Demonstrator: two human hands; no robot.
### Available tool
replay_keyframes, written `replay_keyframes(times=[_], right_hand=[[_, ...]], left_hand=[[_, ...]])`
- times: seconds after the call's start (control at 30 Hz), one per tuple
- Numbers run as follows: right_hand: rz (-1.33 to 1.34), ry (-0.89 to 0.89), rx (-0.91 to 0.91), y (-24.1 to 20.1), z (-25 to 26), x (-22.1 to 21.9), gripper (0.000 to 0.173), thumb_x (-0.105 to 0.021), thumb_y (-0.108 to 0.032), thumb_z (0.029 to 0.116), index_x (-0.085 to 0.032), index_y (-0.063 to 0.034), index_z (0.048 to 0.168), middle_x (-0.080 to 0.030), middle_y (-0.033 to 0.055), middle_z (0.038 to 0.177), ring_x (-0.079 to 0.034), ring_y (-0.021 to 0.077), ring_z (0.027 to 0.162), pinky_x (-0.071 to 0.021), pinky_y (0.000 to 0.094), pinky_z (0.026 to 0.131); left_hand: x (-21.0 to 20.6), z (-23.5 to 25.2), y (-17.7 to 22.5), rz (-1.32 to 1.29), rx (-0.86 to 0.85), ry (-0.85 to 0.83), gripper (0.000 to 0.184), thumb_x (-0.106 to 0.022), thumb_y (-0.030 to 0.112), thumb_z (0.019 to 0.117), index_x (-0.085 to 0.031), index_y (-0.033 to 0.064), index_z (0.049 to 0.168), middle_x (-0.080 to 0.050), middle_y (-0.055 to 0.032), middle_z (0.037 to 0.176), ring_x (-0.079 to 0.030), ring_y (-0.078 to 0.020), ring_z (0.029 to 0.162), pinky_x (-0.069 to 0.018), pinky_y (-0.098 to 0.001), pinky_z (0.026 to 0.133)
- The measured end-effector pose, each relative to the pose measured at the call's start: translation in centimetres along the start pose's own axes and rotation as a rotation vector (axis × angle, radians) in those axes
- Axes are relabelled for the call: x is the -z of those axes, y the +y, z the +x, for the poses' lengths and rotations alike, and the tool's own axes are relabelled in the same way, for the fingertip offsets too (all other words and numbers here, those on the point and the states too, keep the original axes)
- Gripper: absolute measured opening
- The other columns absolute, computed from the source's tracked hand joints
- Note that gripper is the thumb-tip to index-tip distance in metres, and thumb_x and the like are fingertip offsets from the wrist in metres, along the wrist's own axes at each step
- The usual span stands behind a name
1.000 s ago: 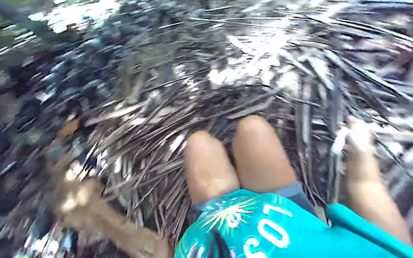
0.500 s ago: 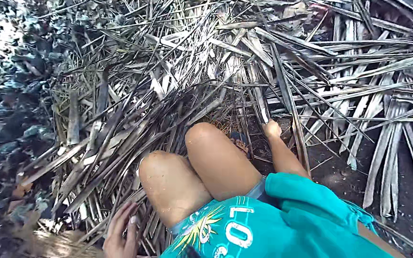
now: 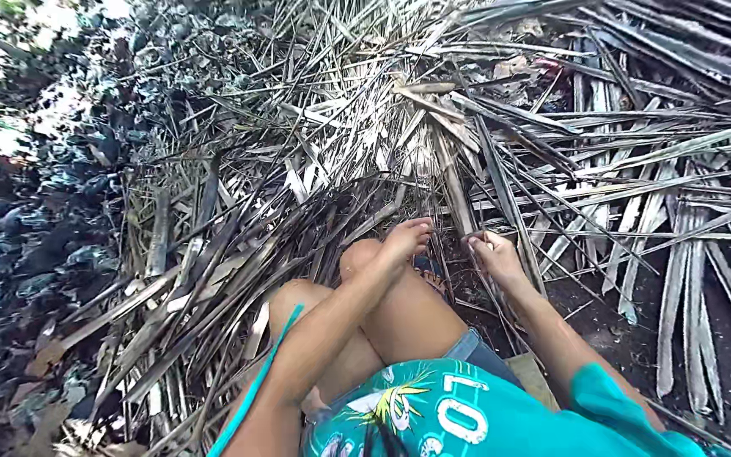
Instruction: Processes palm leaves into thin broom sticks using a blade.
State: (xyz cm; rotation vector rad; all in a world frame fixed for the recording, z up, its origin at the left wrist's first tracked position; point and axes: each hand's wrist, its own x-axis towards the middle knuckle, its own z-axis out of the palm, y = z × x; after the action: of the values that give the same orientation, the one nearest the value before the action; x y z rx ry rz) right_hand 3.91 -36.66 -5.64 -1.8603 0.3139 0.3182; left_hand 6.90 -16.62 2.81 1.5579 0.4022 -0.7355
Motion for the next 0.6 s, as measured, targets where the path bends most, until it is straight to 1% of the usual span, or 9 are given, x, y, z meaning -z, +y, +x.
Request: replay_keyframes(times=[0.07,0.1,0.13,0.23,0.3,0.37,0.5,0.57,0.6], right_hand=[[-0.221,0.079,-0.066,2.6,4.1,0.8,0.032,-0.059,-0.021,0.1040,-0.065,0.0042,0.123,-0.067,0.0263,0.102,-0.064,0.0374,0.093,-0.0490,0.0566,0.086],[-0.290,0.100,-0.152,3.8,6.2,0.9,0.038,-0.061,-0.026,0.1038,-0.064,0.0047,0.126,-0.065,0.0319,0.115,-0.062,0.0463,0.110,-0.0441,0.0637,0.098],[-0.354,0.122,-0.224,5.0,8.1,0.6,0.043,-0.062,-0.030,0.1032,-0.062,0.0051,0.127,-0.062,0.0339,0.123,-0.058,0.0494,0.120,-0.0411,0.0662,0.102],[-0.571,0.111,-0.373,7.4,12.0,-1.5,0.058,-0.058,-0.041,0.1026,-0.055,0.0052,0.137,-0.054,0.0326,0.139,-0.053,0.0477,0.130,-0.0414,0.0655,0.104],[-0.678,0.052,-0.426,9.5,13.6,-2.9,0.063,-0.060,-0.042,0.1011,-0.051,0.0058,0.142,-0.051,0.0313,0.144,-0.052,0.0457,0.133,-0.0405,0.0635,0.107],[-0.745,0.000,-0.450,11.7,14.4,-3.8,0.059,-0.060,-0.034,0.1010,-0.050,0.0057,0.143,-0.053,0.0296,0.143,-0.053,0.0438,0.133,-0.0405,0.0626,0.107],[-0.709,-0.107,-0.406,11.4,13.7,-4.0,0.051,-0.054,-0.029,0.1032,-0.051,0.0051,0.141,-0.057,0.0297,0.138,-0.056,0.0439,0.130,-0.0425,0.0628,0.105],[-0.478,-0.156,-0.349,9.3,12.3,-3.3,0.045,-0.053,-0.026,0.1056,-0.055,0.0049,0.138,-0.063,0.0279,0.127,-0.063,0.0384,0.115,-0.0475,0.0565,0.099],[-0.325,-0.164,-0.308,7.5,10.7,-2.9,0.038,-0.050,-0.024,0.1082,-0.059,0.0037,0.133,-0.068,0.0195,0.111,-0.065,0.0263,0.090,-0.0521,0.0440,0.081]], left_hand=[[-1.2,0.5,0.0,0.053,-0.029,-0.046,0.039,-0.042,0.018,0.1110,-0.048,0.0050,0.148,-0.052,-0.0195,0.147,-0.055,-0.0309,0.130,-0.0451,-0.0478,0.105],[-1.5,0.4,-0.3,0.082,-0.066,-0.074,0.039,-0.043,0.016,0.1105,-0.050,0.0045,0.147,-0.052,-0.0191,0.147,-0.056,-0.0303,0.128,-0.0460,-0.0473,0.104],[-1.4,0.2,-0.8,0.116,-0.107,-0.104,0.038,-0.045,0.014,0.1097,-0.051,0.0032,0.145,-0.053,-0.0187,0.145,-0.057,-0.0283,0.125,-0.0476,-0.0453,0.102],[0.5,-2.5,-1.8,0.191,-0.169,-0.164,0.037,-0.045,0.010,0.1081,-0.052,-0.0012,0.143,-0.055,-0.0185,0.143,-0.060,-0.0211,0.123,-0.0489,-0.0367,0.103],[2.2,-4.4,-2.0,0.181,-0.186,-0.138,0.036,-0.045,0.008,0.1073,-0.054,-0.0019,0.141,-0.058,-0.0167,0.139,-0.062,-0.0163,0.119,-0.0504,-0.0318,0.101],[3.7,-5.6,-2.0,0.129,-0.195,-0.082,0.034,-0.044,0.008,0.1074,-0.056,-0.0020,0.137,-0.062,-0.0139,0.132,-0.064,-0.0132,0.113,-0.0526,-0.0297,0.097],[4.6,-5.5,-0.8,0.000,-0.161,0.006,0.032,-0.041,0.009,0.1088,-0.058,-0.0014,0.134,-0.065,-0.0117,0.127,-0.067,-0.0140,0.109,-0.0543,-0.0304,0.094],[3.7,-4.0,0.0,-0.089,-0.116,0.049,0.032,-0.040,0.010,0.1098,-0.056,0.0003,0.136,-0.065,-0.0112,0.127,-0.066,-0.0142,0.106,-0.0538,-0.0312,0.092],[3.1,-2.8,0.1,-0.139,-0.089,0.076,0.032,-0.041,0.011,0.1102,-0.055,0.0014,0.138,-0.064,-0.0115,0.129,-0.065,-0.0152,0.108,-0.0529,-0.0323,0.093]])
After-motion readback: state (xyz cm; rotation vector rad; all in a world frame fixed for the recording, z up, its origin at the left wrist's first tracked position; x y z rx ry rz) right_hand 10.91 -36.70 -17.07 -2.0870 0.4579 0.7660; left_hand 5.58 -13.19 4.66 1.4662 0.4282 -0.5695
